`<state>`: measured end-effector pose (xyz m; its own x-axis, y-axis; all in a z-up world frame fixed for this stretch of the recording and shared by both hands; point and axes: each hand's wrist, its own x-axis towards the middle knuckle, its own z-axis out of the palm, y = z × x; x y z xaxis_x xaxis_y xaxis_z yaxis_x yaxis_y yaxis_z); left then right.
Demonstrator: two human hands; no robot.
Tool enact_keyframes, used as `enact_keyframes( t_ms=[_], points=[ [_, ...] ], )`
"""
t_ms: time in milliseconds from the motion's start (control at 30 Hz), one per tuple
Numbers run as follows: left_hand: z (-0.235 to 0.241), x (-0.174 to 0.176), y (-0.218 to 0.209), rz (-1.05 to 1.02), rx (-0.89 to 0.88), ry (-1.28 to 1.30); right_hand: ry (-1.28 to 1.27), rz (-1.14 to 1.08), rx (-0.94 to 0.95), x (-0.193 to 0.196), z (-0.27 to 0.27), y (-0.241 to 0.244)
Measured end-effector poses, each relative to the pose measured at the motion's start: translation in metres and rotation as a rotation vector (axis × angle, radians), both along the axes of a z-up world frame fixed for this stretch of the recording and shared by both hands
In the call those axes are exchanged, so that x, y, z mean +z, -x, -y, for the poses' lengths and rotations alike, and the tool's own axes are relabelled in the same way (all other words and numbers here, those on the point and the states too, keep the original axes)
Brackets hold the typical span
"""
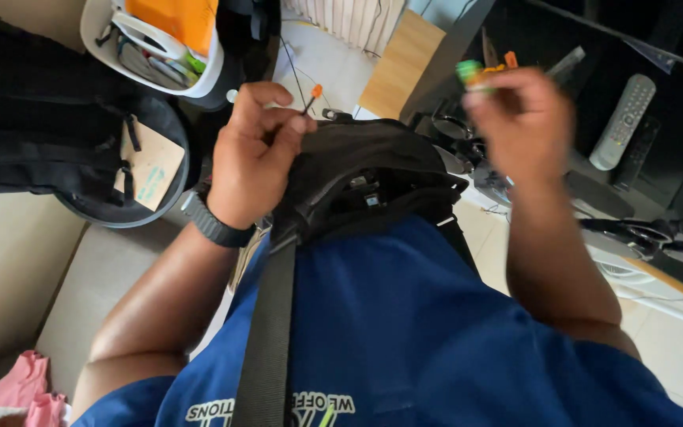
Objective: The person retrieves an orange plastic component from a bag and threads a thin wire through it. They then insert the component into a black electronic device and adjust it. The person also handles a small white packet and places items into their pocket.
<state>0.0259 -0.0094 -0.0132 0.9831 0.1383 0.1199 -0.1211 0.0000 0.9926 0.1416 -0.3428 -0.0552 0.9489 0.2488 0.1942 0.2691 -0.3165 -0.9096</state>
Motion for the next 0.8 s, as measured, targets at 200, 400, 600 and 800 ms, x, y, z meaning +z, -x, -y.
enact_keyframes(
  t_ms=[200,400,600,800],
  points=[
    [0.004,0.006,0.01,0.01,0.205,-0.179,-0.48,-0.041,0.43,0.02,-0.097,0.024],
    [-0.001,0.016,0.028,0.087,0.315,-0.174,-0.47,-0.141,0.502,0.067,-0.141,0.039],
    [-0.011,0.016,0.044,0.169,0.311,-0.22,-0.428,0.029,0.669,0.05,-0.146,0.036],
    [-0.016,0.016,0.055,0.192,0.227,-0.191,-0.419,-0.129,0.756,0.062,-0.172,0.046]
  ],
)
